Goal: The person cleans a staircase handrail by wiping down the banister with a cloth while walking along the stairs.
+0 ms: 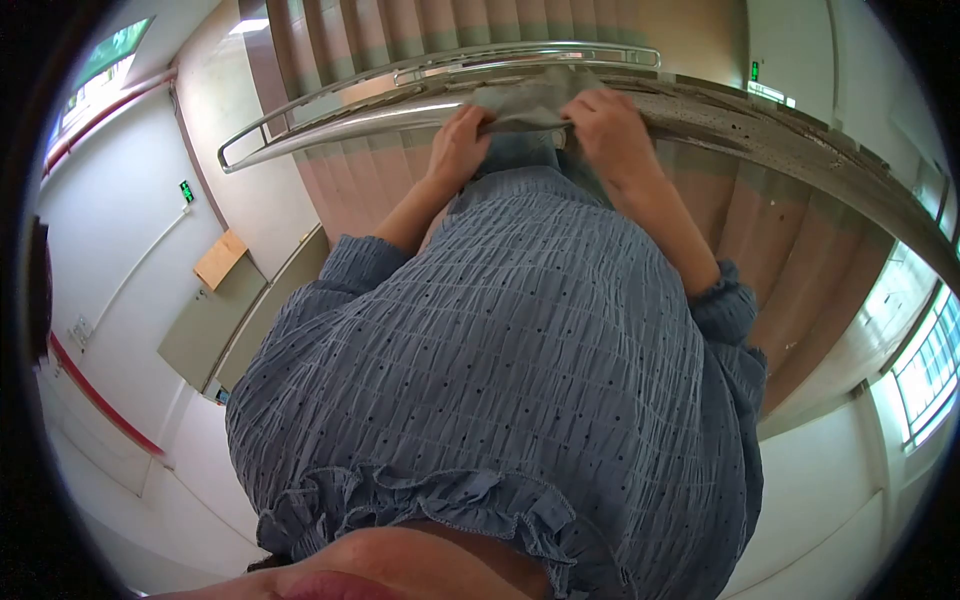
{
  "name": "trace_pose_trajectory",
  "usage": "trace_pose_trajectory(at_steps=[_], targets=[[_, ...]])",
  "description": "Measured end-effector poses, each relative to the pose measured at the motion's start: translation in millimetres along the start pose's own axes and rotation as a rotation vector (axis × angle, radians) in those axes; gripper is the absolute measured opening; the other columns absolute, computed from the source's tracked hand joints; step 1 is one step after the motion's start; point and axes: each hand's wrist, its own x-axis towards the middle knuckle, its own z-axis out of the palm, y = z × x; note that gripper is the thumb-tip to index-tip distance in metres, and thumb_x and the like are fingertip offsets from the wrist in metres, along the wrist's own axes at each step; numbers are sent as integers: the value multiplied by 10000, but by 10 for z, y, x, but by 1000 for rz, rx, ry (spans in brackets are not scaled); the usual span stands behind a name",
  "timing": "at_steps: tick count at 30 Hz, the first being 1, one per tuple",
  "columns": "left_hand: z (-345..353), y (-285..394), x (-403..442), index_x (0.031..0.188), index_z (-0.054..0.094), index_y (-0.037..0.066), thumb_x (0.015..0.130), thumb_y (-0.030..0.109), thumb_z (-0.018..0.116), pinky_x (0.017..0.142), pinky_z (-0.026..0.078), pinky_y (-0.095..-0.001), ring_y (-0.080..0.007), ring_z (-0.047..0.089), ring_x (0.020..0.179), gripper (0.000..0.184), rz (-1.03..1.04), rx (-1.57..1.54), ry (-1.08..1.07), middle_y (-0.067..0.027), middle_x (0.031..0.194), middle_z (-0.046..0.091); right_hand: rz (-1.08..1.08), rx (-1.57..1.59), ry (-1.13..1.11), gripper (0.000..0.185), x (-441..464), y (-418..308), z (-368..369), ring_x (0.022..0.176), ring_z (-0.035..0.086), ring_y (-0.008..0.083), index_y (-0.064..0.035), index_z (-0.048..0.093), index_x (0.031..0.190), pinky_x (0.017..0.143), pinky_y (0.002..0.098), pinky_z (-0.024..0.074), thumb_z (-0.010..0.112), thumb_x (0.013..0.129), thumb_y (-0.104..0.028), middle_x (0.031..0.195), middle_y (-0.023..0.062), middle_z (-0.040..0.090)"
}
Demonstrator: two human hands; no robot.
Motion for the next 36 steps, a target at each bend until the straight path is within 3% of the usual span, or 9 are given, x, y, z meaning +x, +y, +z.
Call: trace_pose_trajectory(at_steps=[5,8,10,15,23,25,27,31,36], targets=[[10,-40,-5,970,651,64,788,27,634,841,511,-445,-369,629,979,187,-69,79,-49,-139,986,641,-51,-22,-70,138,-77,-13,59,1000,621,267,-92,670,923,941,388,449,580,824,-55,936,71,646],[169,351,155,987,652,61,795,35,645,846,509,-447,-370,629,977,195,79,55,-114,-142,1002,637,-6,-23,-87,171,-302,271,-317,1018,614,288,-76,678,953,928,402,453,615,797,-44,997,82,667],[353,626,245,1026,656,49,803,50,684,819,519,-429,-362,641,960,224,287,-9,-162,-145,1010,637,90,-56,37,174,-498,382,-673,1017,622,289,-68,679,947,902,416,464,652,780,-28,1012,83,670],[464,920,290,1050,655,44,819,76,682,819,518,-426,-369,639,960,235,350,-126,-308,-150,1008,631,243,-132,137,216,-771,252,-945,1034,615,284,-91,687,989,922,428,461,649,782,-44,1022,63,655],[-22,490,235,1032,670,52,764,-6,623,813,523,-452,-370,638,937,278,168,23,-127,-152,988,632,129,37,96,193,-474,-19,-356,1021,623,290,-68,678,984,947,414,463,637,798,-37,1007,83,661],[17,588,372,1058,677,54,764,-7,623,812,522,-445,-359,637,931,305,191,36,-107,-148,966,625,127,-9,143,198,-475,79,-447,999,635,295,-66,676,988,932,411,476,629,798,-31,998,89,674],[183,814,515,1065,687,50,762,-2,631,808,521,-439,-349,632,930,312,378,6,-35,-143,954,620,184,-54,182,210,-590,250,-667,1001,640,297,-67,674,995,921,414,482,631,795,-18,1008,91,681],[527,1329,546,1067,696,46,773,5,639,813,520,-431,-347,628,932,302,442,-88,-105,-139,951,615,335,-114,336,274,-939,453,-1050,1054,637,317,-60,670,1042,898,409,503,651,793,53,1093,107,694],[608,1344,316,1049,703,41,786,23,659,827,515,-421,-342,628,935,267,511,-128,-149,-131,941,606,376,-72,410,278,-1191,344,-879,1050,643,321,-67,666,1057,902,414,496,641,806,50,1084,113,697]])
